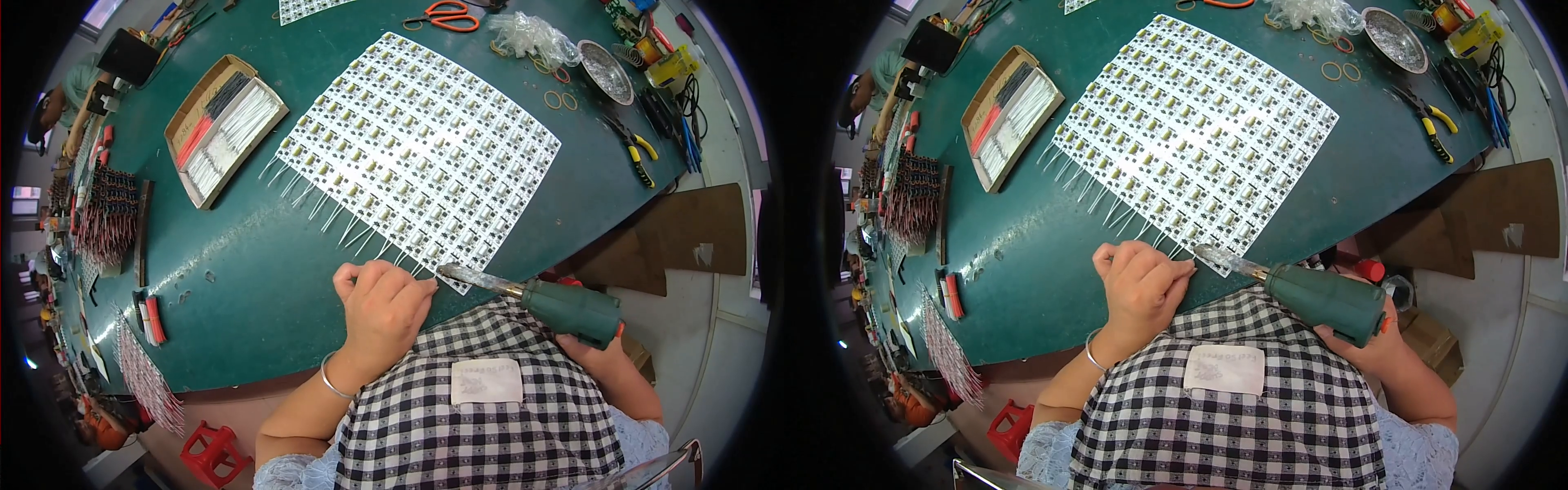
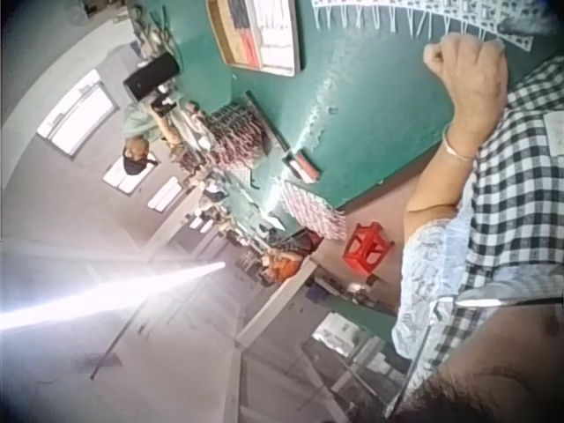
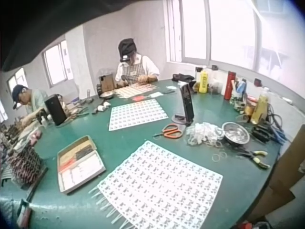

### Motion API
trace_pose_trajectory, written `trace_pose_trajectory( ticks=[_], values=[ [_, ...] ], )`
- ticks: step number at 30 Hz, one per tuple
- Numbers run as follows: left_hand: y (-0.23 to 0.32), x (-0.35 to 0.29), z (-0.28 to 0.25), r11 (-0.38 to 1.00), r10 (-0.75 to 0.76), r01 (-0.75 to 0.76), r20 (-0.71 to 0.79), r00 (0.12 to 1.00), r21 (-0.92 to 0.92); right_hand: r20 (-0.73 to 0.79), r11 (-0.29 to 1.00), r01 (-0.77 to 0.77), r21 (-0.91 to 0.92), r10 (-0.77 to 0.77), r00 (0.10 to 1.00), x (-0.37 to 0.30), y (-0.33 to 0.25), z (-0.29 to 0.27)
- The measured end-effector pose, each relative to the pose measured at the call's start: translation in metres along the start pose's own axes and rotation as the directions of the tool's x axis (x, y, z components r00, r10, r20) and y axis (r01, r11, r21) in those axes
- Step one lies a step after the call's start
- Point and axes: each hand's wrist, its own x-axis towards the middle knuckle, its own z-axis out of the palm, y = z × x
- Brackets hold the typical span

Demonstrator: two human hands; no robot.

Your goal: The person assembles electronic components onto a large LED panel using a soldering iron.

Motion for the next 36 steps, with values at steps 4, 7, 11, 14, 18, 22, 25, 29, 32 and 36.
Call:
trace_pose_trajectory(
  ticks=[4, 7, 11, 14, 18, 22, 25, 29, 32, 36],
  values=[
    [0.001, 0.0, 0.0, 1.0, -0.003, 0.003, 0.008, 1.0, 0.003, 0.049, 0.997, 0.015, -0.074, -0.011, 0.999, 0.002, -0.003, -0.003],
    [0.0, 0.0, 0.0, 1.0, -0.008, 0.008, 0.01, 1.0, -0.001, 0.079, 0.978, 0.046, -0.205, -0.03, 0.996, 0.002, -0.009, -0.003],
    [0.0, 0.0, 0.0, 1.0, -0.007, 0.007, 0.007, 1.0, -0.006, 0.063, 0.981, 0.046, -0.186, -0.035, 0.997, 0.001, -0.012, -0.003],
    [0.0, 0.0, 0.001, 1.0, -0.001, 0.001, 0.004, 1.0, -0.012, 0.106, 0.972, 0.075, -0.223, -0.053, 0.993, 0.002, -0.011, -0.006],
    [-0.001, 0.0, 0.0, 1.0, -0.006, 0.006, 0.011, 1.0, -0.008, 0.093, 0.975, 0.053, -0.217, -0.034, 0.995, -0.002, -0.008, -0.009],
    [-0.001, 0.001, 0.0, 1.0, -0.006, 0.006, 0.018, 1.0, -0.005, 0.075, 0.992, -0.082, -0.098, 0.089, 0.993, -0.003, -0.007, -0.01],
    [0.002, 0.003, -0.001, 1.0, 0.004, -0.003, 0.025, 1.0, -0.011, -0.012, 0.99, 0.019, -0.137, -0.021, 1.0, -0.006, -0.004, -0.005],
    [0.0, 0.001, 0.001, 1.0, 0.028, -0.028, 0.023, 0.999, -0.007, -0.106, 0.977, -0.197, 0.082, 0.205, 0.973, -0.001, -0.003, -0.007],
    [0.0, 0.001, 0.002, 1.0, 0.005, -0.006, 0.027, 1.0, 0.02, -0.421, 0.917, 0.137, 0.375, 0.036, 0.906, 0.029, -0.014, -0.021],
    [0.001, -0.004, -0.003, 0.999, -0.002, 0.001, 0.03, 1.0, 0.048, -0.697, 0.961, 0.277, -0.007, -0.203, 0.687, 0.07, -0.025, -0.071]
  ],
)
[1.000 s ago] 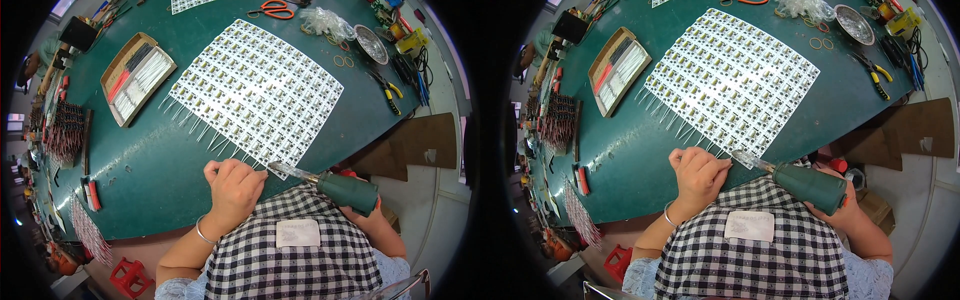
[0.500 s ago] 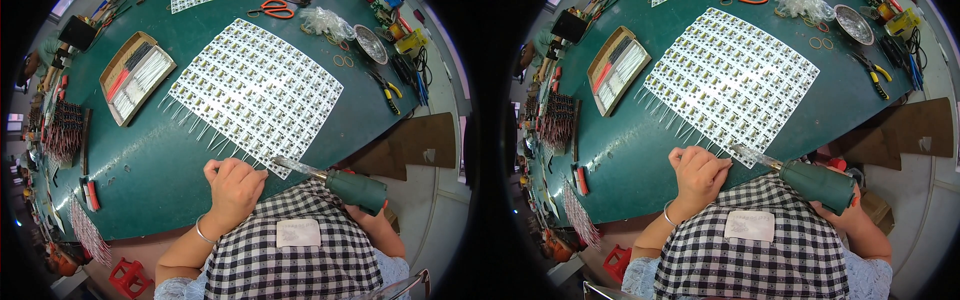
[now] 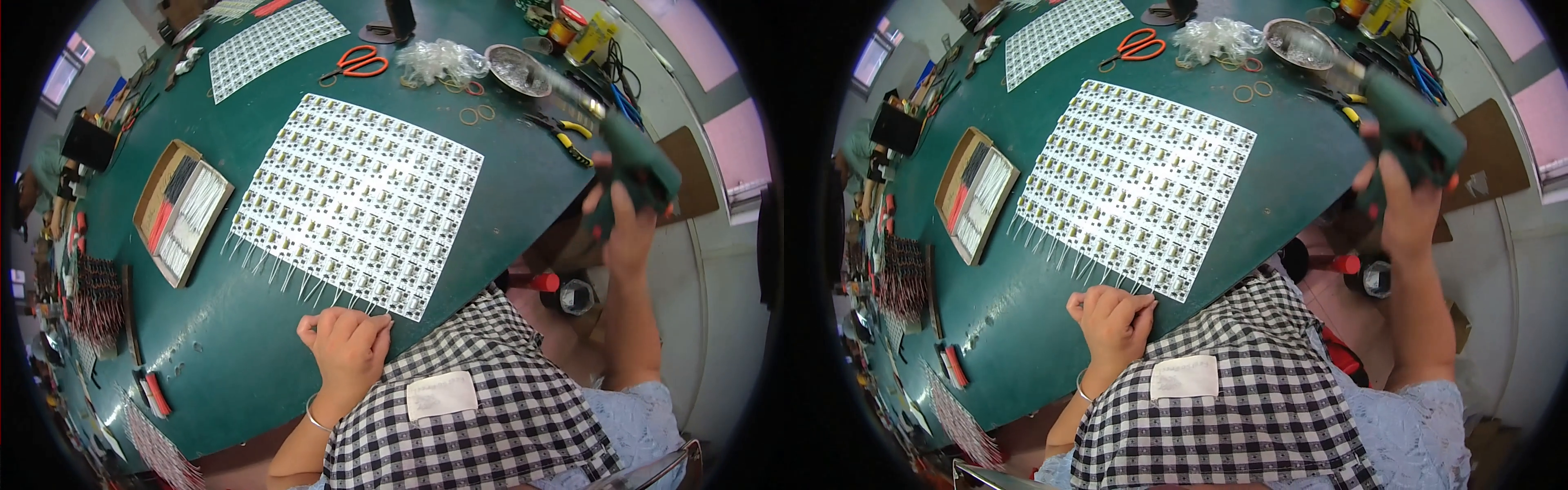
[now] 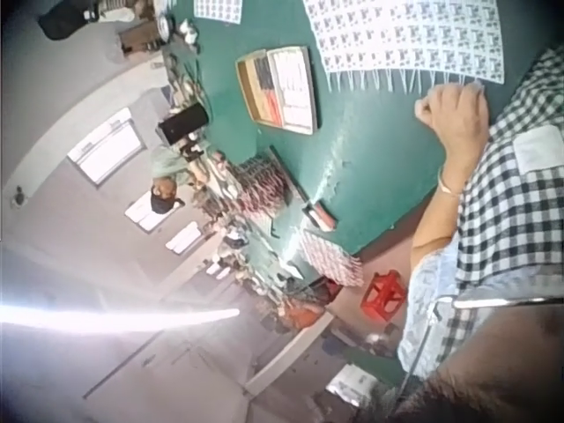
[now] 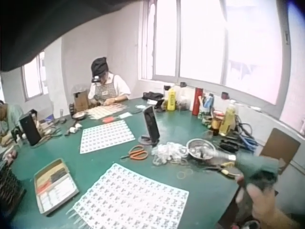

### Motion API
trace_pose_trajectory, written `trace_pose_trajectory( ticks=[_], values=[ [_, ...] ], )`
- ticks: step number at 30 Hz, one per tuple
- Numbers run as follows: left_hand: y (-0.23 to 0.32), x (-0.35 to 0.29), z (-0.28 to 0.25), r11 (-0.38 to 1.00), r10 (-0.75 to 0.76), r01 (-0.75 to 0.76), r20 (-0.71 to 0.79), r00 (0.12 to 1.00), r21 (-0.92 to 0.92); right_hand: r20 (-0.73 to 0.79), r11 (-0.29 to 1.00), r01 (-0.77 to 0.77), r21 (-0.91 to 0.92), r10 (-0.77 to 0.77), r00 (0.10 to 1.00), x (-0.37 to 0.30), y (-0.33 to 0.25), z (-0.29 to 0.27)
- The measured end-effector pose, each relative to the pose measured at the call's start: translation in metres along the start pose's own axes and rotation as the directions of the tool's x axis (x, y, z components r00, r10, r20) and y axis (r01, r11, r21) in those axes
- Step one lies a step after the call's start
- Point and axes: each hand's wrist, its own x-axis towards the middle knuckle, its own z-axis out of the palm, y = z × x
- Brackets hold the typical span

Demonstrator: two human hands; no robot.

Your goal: The person assembles electronic components onto a large LED panel using a soldering iron.

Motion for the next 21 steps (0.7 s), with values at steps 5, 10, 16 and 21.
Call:
trace_pose_trajectory(
  ticks=[5, 10, 16, 21],
  values=[
    [0.005, 0.009, 0.003, 0.999, 0.033, -0.032, 0.012, 0.999, -0.027, 0.177, 0.689, 0.272, -0.672, -0.207, 0.962, 0.09, 0.065, -0.043],
    [0.001, 0.005, 0.002, 1.0, 0.005, -0.005, 0.006, 1.0, -0.027, 0.505, 0.256, 0.544, -0.799, -0.205, 0.839, 0.118, 0.077, -0.024],
    [-0.003, 0.007, 0.002, 0.998, -0.005, 0.007, 0.045, 0.999, -0.058, 0.319, 0.462, 0.312, -0.83, -0.065, 0.945, 0.12, 0.07, -0.031],
    [-0.004, 0.008, 0.004, 0.996, -0.008, 0.012, 0.042, 0.999, -0.089, -0.022, 0.955, -0.267, -0.131, 0.267, 0.964, 0.119, 0.057, -0.021]
  ],
)
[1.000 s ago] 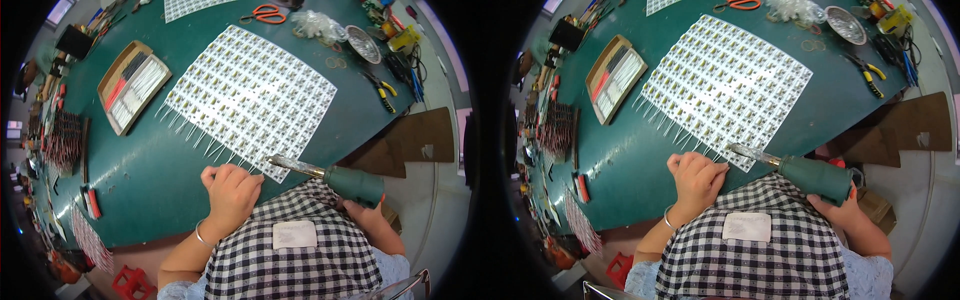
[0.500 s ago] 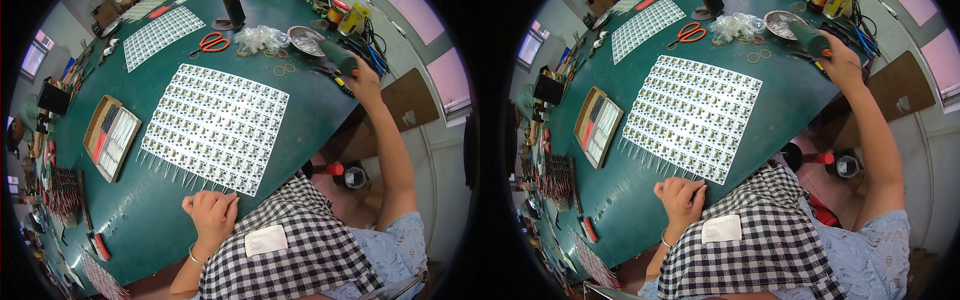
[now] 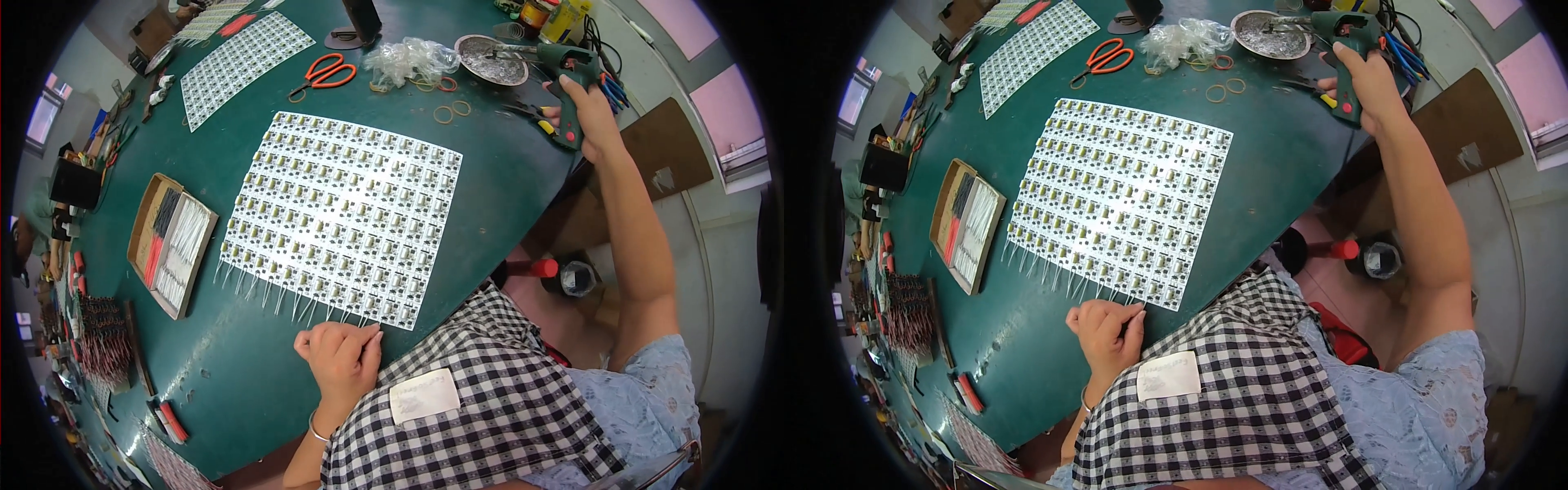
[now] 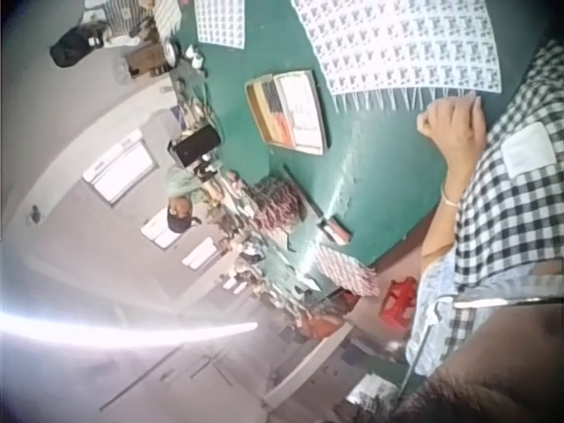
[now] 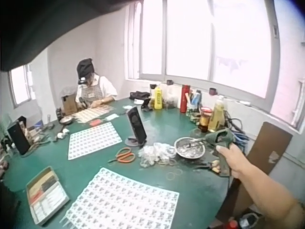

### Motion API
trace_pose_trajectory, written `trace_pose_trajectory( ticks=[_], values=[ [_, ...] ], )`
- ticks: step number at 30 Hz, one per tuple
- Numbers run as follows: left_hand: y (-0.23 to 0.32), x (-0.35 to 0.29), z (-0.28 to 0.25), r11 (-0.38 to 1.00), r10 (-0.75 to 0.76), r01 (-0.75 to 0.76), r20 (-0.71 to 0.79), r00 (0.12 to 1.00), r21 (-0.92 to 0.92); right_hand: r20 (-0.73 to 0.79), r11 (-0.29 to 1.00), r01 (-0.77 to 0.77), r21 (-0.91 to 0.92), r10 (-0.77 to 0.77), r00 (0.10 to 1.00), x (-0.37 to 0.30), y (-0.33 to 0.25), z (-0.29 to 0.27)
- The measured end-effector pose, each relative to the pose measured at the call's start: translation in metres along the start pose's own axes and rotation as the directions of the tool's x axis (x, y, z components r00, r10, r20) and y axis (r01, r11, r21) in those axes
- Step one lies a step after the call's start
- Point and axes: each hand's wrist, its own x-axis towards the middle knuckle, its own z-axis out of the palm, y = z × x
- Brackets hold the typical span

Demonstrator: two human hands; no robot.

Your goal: The person assembles electronic components onto a large LED panel using a soldering iron.

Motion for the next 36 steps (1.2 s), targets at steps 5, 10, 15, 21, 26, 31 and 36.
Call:
trace_pose_trajectory(
  ticks=[5, 10, 15, 21, 26, 31, 36],
  values=[
    [-0.005, -0.004, 0.001, 1.0, 0.009, -0.009, 0.003, 1.0, -0.011, 0.164, 0.827, -0.389, 0.405, 0.353, 0.921, 0.024, 0.019, -0.015],
    [-0.005, -0.002, 0.0, 1.0, 0.01, -0.01, 0.003, 1.0, -0.023, 0.21, 0.779, -0.467, 0.419, 0.417, 0.884, 0.031, 0.025, -0.027],
    [-0.006, -0.002, -0.001, 1.0, 0.015, -0.015, -0.002, 1.0, -0.027, 0.206, 0.792, -0.454, 0.408, 0.405, 0.891, 0.029, 0.021, -0.03],
    [0.002, 0.01, -0.022, 1.0, 0.005, -0.005, 0.013, 1.0, 0.012, 0.088, 0.903, -0.335, 0.27, 0.323, 0.942, 0.024, 0.015, -0.032],
    [0.006, 0.109, -0.03, 0.967, 0.246, -0.225, -0.206, 0.947, 0.12, 0.001, 0.955, -0.2, 0.218, 0.204, 0.979, 0.005, 0.021, -0.036],
    [0.023, 0.267, 0.009, 0.975, 0.192, -0.208, -0.181, 0.965, -0.075, -0.014, 0.917, -0.152, 0.37, 0.169, 0.986, -0.027, 0.022, -0.026],
    [-0.047, 0.37, 0.084, 0.989, -0.142, 0.148, 0.166, 0.976, -0.025, 0.023, 0.893, -0.103, 0.439, 0.104, 0.994, -0.045, 0.02, -0.027]
  ],
)
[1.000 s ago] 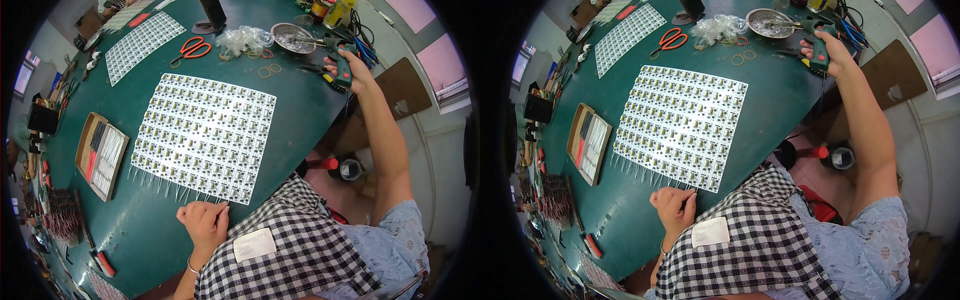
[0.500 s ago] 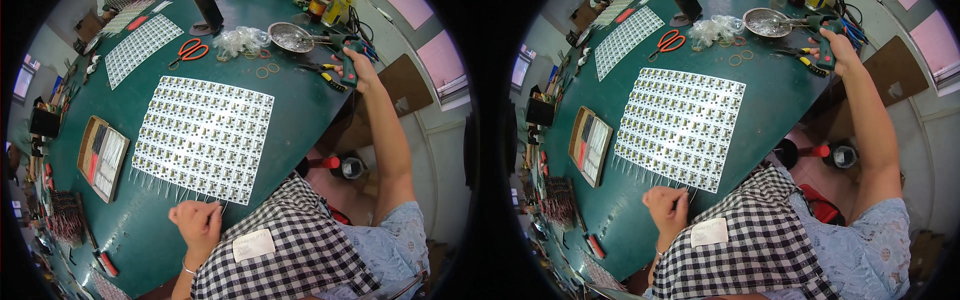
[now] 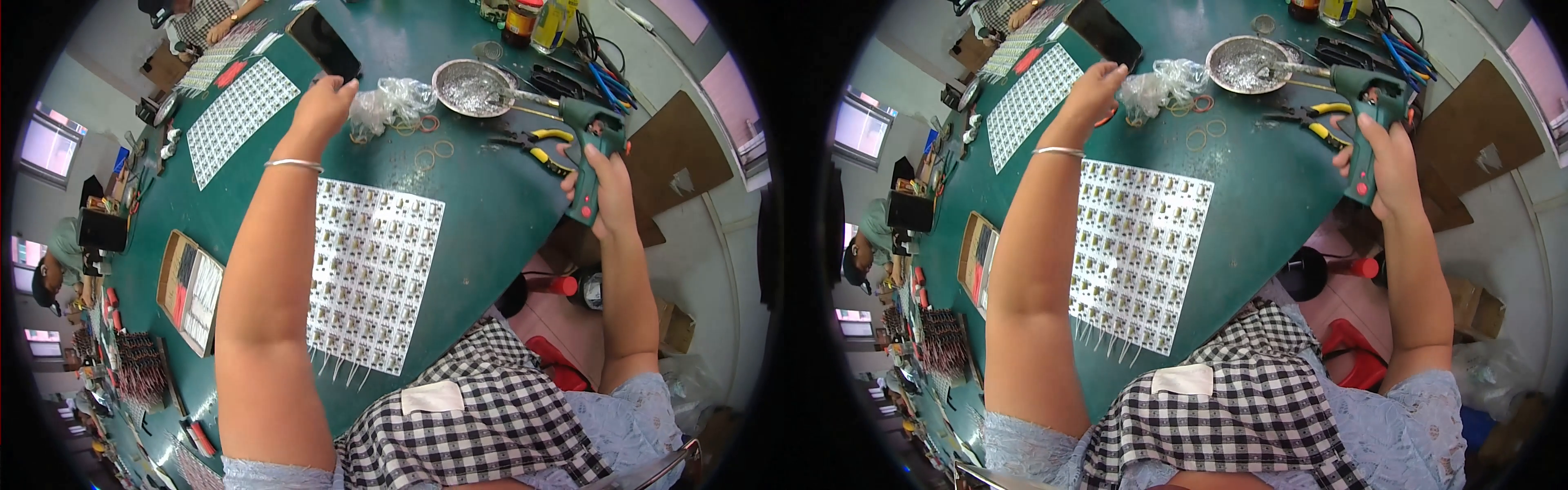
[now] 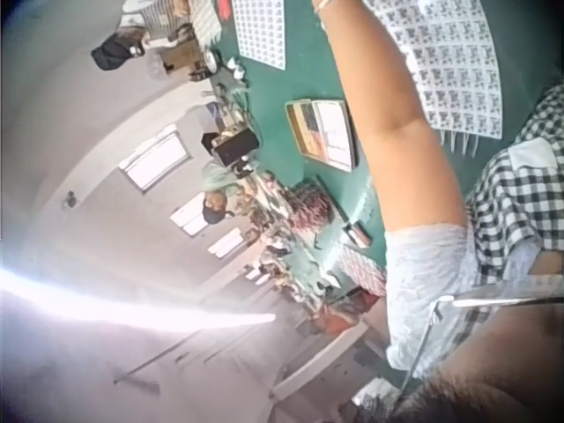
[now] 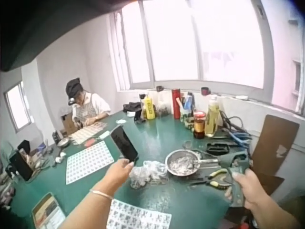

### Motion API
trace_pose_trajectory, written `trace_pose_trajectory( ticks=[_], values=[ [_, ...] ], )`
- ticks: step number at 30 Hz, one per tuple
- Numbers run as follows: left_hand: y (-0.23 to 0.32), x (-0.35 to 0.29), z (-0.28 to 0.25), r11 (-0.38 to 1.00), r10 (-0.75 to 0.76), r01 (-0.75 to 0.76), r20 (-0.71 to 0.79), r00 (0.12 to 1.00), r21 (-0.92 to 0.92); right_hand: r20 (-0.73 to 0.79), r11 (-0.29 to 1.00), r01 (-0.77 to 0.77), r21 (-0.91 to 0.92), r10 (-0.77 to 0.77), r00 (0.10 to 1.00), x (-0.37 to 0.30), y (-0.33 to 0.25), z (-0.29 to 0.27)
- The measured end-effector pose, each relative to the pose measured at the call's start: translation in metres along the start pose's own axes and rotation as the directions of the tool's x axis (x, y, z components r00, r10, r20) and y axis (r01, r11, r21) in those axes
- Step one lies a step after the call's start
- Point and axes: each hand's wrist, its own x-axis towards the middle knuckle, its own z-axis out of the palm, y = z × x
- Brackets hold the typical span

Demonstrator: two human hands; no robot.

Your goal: The person assembles electronic components onto a large LED panel using a soldering iron.

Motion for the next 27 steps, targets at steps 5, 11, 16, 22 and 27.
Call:
trace_pose_trajectory(
  ticks=[5, 11, 16, 22, 27],
  values=[
    [0.01, 0.01, 0.034, 0.986, 0.004, -0.048, 0.263, 0.965, 0.159, -0.097, 0.999, -0.026, 0.021, 0.028, 0.995, 0.004, 0.002, -0.008],
    [0.017, -0.02, 0.041, 0.874, 0.289, -0.209, -0.123, 0.949, 0.44, -0.016, 0.988, -0.025, 0.151, 0.028, 0.999, 0.013, 0.009, 0.004],
    [0.032, -0.018, 0.025, 0.947, 0.308, -0.32, -0.226, 0.924, -0.017, -0.029, 0.982, -0.021, 0.187, 0.027, 0.999, 0.022, 0.021, 0.005],
    [0.058, -0.013, 0.02, 0.671, 0.68, -0.514, -0.167, 0.714, 0.535, -0.036, 0.98, -0.021, 0.198, 0.028, 0.999, 0.024, 0.023, 0.003],
    [0.057, -0.014, 0.017, 0.646, 0.615, -0.363, -0.176, 0.769, 0.671, -0.066, 0.98, -0.022, 0.198, 0.036, 0.997, 0.025, 0.024, 0.001]
  ],
)
